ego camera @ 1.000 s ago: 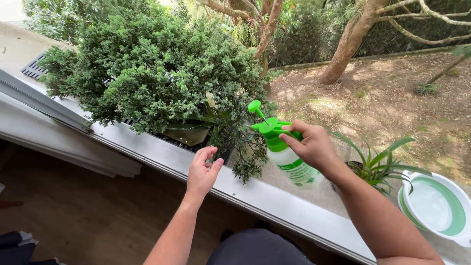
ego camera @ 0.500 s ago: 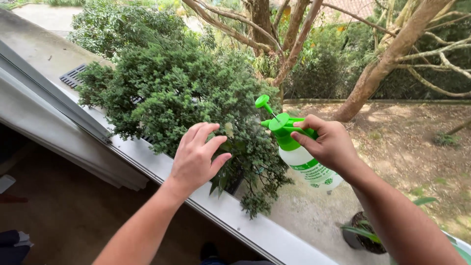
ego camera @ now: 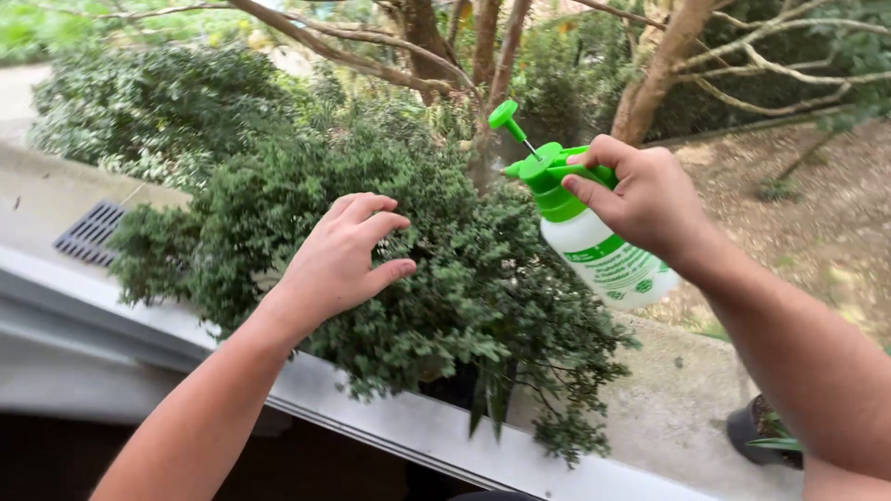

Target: Watering or misting plants on a balcony using a pressurized spray bottle.

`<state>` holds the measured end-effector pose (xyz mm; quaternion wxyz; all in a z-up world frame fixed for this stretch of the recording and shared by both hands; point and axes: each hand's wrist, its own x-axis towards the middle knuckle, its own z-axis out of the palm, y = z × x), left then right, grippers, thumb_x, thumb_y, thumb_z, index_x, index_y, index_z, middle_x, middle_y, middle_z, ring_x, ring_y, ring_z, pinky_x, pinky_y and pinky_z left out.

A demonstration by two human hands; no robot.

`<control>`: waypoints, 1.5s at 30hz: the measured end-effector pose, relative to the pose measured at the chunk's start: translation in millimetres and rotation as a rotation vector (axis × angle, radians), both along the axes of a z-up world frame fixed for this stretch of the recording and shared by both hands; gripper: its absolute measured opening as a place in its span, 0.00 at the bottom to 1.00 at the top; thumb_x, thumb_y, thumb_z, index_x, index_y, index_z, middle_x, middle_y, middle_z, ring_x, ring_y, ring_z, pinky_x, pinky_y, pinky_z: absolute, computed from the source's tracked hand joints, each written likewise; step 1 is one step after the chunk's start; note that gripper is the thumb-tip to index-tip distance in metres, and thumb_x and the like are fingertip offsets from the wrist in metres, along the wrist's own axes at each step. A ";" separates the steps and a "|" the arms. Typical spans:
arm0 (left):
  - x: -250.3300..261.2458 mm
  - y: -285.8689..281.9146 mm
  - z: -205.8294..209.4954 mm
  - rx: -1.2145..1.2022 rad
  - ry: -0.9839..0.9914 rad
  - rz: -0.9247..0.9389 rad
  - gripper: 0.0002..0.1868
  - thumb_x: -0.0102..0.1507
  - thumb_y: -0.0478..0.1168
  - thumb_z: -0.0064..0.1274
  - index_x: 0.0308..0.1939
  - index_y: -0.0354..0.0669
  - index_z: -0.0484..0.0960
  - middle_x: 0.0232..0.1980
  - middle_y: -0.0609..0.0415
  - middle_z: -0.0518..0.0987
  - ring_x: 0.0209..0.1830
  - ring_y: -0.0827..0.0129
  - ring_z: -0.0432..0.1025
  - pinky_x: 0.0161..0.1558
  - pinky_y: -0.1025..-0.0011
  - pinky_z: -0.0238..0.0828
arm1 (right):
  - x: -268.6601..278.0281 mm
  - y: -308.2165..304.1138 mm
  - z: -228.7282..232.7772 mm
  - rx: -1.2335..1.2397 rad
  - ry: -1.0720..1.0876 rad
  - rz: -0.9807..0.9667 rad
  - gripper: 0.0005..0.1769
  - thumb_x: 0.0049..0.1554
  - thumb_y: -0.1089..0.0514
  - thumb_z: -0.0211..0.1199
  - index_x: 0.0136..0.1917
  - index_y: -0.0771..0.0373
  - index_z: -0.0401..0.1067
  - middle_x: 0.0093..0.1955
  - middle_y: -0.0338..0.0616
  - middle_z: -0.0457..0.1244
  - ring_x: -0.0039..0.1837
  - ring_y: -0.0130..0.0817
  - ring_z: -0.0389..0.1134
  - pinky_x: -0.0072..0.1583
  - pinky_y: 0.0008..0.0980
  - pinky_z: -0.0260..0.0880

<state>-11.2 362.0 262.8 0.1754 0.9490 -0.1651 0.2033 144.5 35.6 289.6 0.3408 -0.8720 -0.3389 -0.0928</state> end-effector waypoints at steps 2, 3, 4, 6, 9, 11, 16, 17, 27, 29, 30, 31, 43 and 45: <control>7.8 22.8 1.3 -0.003 0.019 -0.027 0.26 0.56 0.49 0.66 0.53 0.39 0.81 0.62 0.42 0.75 0.66 0.46 0.65 0.65 0.54 0.62 | 6.5 10.5 4.9 -0.072 0.008 -0.063 0.13 0.58 0.50 0.70 0.52 0.59 0.78 0.30 0.47 0.67 0.30 0.31 0.66 0.35 0.34 0.63; 7.6 34.2 -0.8 -0.010 0.035 -0.028 0.26 0.56 0.49 0.66 0.53 0.40 0.81 0.62 0.42 0.74 0.67 0.46 0.64 0.65 0.54 0.62 | 7.1 16.4 4.8 -0.149 0.014 -0.101 0.13 0.57 0.49 0.70 0.51 0.58 0.78 0.30 0.48 0.67 0.30 0.33 0.66 0.35 0.36 0.63; 10.1 45.4 -3.1 -0.009 0.041 -0.044 0.26 0.56 0.49 0.66 0.53 0.40 0.81 0.62 0.42 0.74 0.67 0.46 0.64 0.65 0.54 0.62 | 5.6 21.4 6.5 -0.149 0.021 -0.116 0.13 0.57 0.49 0.70 0.51 0.58 0.78 0.30 0.48 0.67 0.30 0.33 0.66 0.35 0.36 0.63; 22.2 62.8 -1.2 -0.024 0.052 -0.044 0.28 0.56 0.50 0.66 0.55 0.39 0.80 0.65 0.42 0.73 0.69 0.45 0.63 0.67 0.53 0.61 | 12.2 28.1 18.7 -0.153 0.140 -0.085 0.13 0.57 0.50 0.68 0.48 0.60 0.76 0.30 0.46 0.68 0.31 0.30 0.68 0.35 0.35 0.65; 33.9 78.4 -4.3 -0.017 0.043 -0.061 0.29 0.56 0.50 0.66 0.56 0.39 0.80 0.67 0.41 0.72 0.72 0.43 0.60 0.68 0.53 0.59 | 19.7 38.1 19.8 -0.144 -0.004 0.071 0.12 0.57 0.51 0.69 0.47 0.62 0.76 0.34 0.46 0.69 0.34 0.29 0.69 0.38 0.34 0.67; 41.5 81.5 -4.8 -0.010 0.049 -0.064 0.29 0.56 0.51 0.66 0.56 0.39 0.80 0.67 0.41 0.72 0.72 0.43 0.60 0.68 0.53 0.58 | 20.4 49.9 26.1 -0.160 0.044 0.031 0.12 0.57 0.51 0.68 0.47 0.60 0.76 0.35 0.45 0.70 0.35 0.29 0.71 0.39 0.35 0.69; 55.8 83.3 -6.5 -0.017 0.058 -0.020 0.28 0.58 0.51 0.64 0.56 0.40 0.80 0.68 0.42 0.72 0.72 0.45 0.61 0.70 0.53 0.58 | 42.2 74.8 38.6 -0.166 0.125 -0.055 0.12 0.59 0.48 0.65 0.51 0.56 0.77 0.37 0.43 0.72 0.37 0.33 0.74 0.39 0.38 0.72; 59.2 83.3 -6.1 0.007 0.047 -0.028 0.28 0.57 0.52 0.65 0.55 0.40 0.81 0.68 0.41 0.72 0.72 0.44 0.61 0.69 0.52 0.58 | 52.3 77.0 38.6 -0.215 0.059 -0.080 0.12 0.60 0.47 0.65 0.52 0.55 0.77 0.38 0.44 0.71 0.37 0.35 0.74 0.40 0.39 0.72; 74.7 89.9 -8.8 0.020 0.062 0.023 0.26 0.56 0.52 0.65 0.52 0.41 0.83 0.67 0.41 0.72 0.70 0.45 0.62 0.67 0.53 0.60 | 145.0 98.9 22.0 -0.572 -0.023 -0.057 0.16 0.58 0.40 0.65 0.53 0.50 0.77 0.38 0.48 0.71 0.42 0.44 0.74 0.48 0.45 0.72; 78.0 90.9 -11.5 0.026 0.073 0.036 0.25 0.56 0.52 0.64 0.51 0.42 0.83 0.67 0.41 0.72 0.70 0.45 0.62 0.67 0.53 0.60 | 147.5 100.3 21.5 -0.584 -0.019 -0.019 0.16 0.57 0.41 0.67 0.53 0.51 0.77 0.39 0.47 0.71 0.42 0.44 0.73 0.48 0.45 0.72; 78.4 91.9 -13.7 0.034 0.082 0.046 0.25 0.56 0.52 0.64 0.51 0.42 0.83 0.67 0.41 0.72 0.69 0.45 0.62 0.67 0.53 0.60 | 147.9 101.6 20.4 -0.595 -0.016 0.016 0.17 0.55 0.42 0.68 0.53 0.51 0.76 0.41 0.47 0.70 0.43 0.44 0.72 0.47 0.45 0.71; 79.4 91.5 -14.2 0.033 0.084 0.051 0.25 0.56 0.52 0.64 0.51 0.42 0.83 0.67 0.41 0.72 0.69 0.45 0.62 0.67 0.53 0.60 | 146.9 101.5 22.2 -0.596 -0.016 0.022 0.17 0.55 0.42 0.68 0.53 0.51 0.76 0.41 0.47 0.70 0.43 0.44 0.72 0.47 0.45 0.71; 69.5 90.4 -9.4 0.012 0.066 0.079 0.23 0.57 0.51 0.65 0.51 0.42 0.84 0.66 0.42 0.73 0.69 0.45 0.64 0.66 0.53 0.62 | 124.3 89.7 47.6 -0.355 -0.123 -0.046 0.16 0.61 0.44 0.69 0.55 0.56 0.77 0.40 0.51 0.70 0.39 0.42 0.72 0.44 0.42 0.71; 65.1 90.9 -8.3 0.005 0.059 0.078 0.24 0.56 0.50 0.65 0.51 0.42 0.84 0.66 0.42 0.73 0.69 0.45 0.64 0.66 0.53 0.62 | 123.6 84.7 46.7 -0.442 -0.108 -0.083 0.16 0.61 0.43 0.68 0.56 0.53 0.77 0.39 0.51 0.70 0.39 0.42 0.72 0.44 0.43 0.72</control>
